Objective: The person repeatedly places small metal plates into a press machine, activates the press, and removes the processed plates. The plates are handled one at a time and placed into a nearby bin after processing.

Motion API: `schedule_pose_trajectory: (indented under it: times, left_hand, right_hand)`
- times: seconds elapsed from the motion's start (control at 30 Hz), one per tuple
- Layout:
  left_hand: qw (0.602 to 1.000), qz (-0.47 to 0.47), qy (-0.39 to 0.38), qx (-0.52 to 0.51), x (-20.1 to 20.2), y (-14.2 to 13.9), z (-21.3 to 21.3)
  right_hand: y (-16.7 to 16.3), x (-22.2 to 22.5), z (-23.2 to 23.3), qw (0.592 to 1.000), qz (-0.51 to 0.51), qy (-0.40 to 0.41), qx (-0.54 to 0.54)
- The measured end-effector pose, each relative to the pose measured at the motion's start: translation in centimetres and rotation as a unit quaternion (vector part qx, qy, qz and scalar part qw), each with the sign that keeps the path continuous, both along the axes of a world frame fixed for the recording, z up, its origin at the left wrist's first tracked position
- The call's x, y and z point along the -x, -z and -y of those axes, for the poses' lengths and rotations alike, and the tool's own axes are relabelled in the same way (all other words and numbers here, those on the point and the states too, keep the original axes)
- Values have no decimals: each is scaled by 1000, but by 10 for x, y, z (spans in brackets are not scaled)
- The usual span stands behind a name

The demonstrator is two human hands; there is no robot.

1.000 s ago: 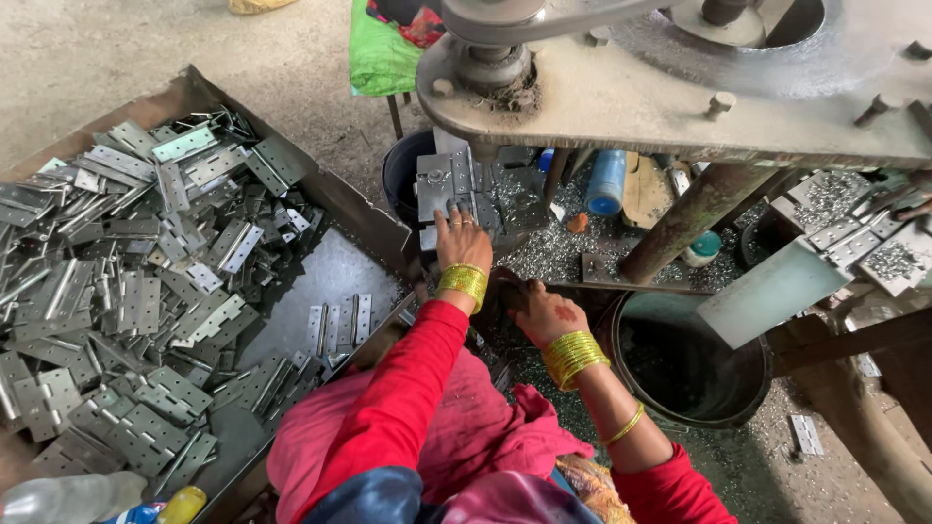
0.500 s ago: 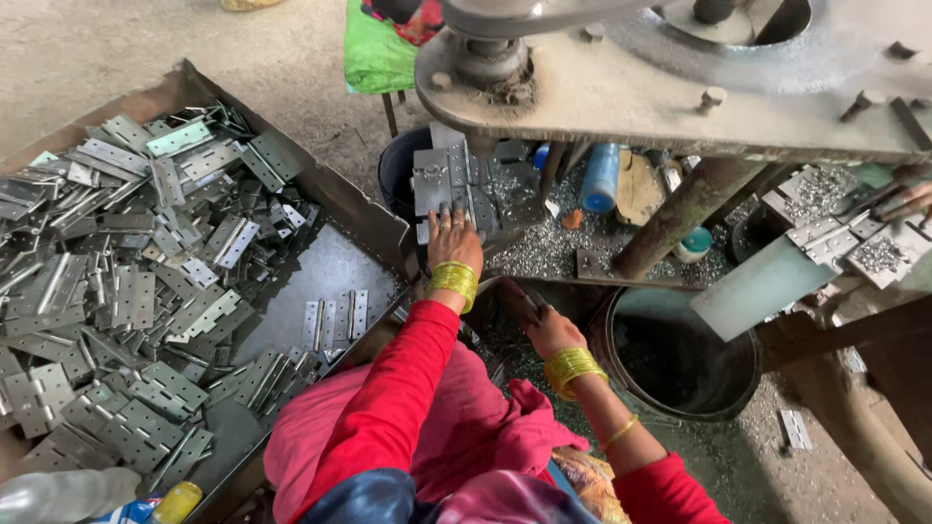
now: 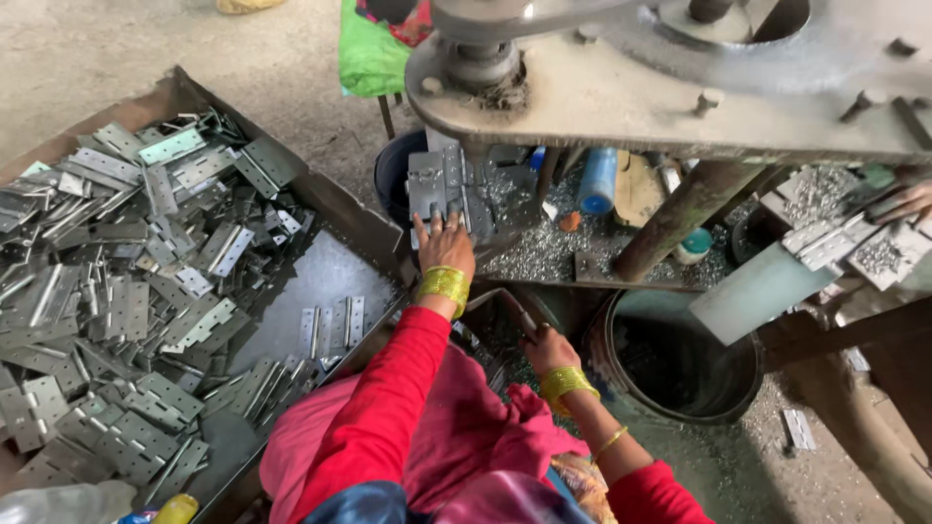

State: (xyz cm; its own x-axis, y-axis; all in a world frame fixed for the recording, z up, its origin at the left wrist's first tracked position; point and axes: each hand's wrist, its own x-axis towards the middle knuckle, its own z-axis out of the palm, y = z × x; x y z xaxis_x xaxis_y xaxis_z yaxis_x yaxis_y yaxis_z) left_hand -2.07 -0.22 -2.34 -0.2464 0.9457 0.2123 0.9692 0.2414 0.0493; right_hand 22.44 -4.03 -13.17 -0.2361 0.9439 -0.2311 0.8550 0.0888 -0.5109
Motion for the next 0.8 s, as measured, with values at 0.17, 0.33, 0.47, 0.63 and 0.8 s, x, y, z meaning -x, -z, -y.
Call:
schedule_pose_trajectory:
  times: [0.17,0.33,0.47,0.63,0.8]
  left_hand:
    - [1000,0,-19,21,1,-2,-20]
    - [999,-9,-31,5,5,4,-27]
    - [1000,20,-15,-6,6,8,-13]
    - [999,-13,-10,-31,8,-4,-8]
    - [997,-27,-23,64,-1,-21,-15]
  right_hand:
    - [-33,11,-23,998,37,-40,-43]
    - [-36,6,2,999,-4,-8,43]
    - [-20,3,18,1000,18,-2,-15]
    - [-5,5,-3,997,29,33,59]
    - [12,-2,-3,999,17,28,28]
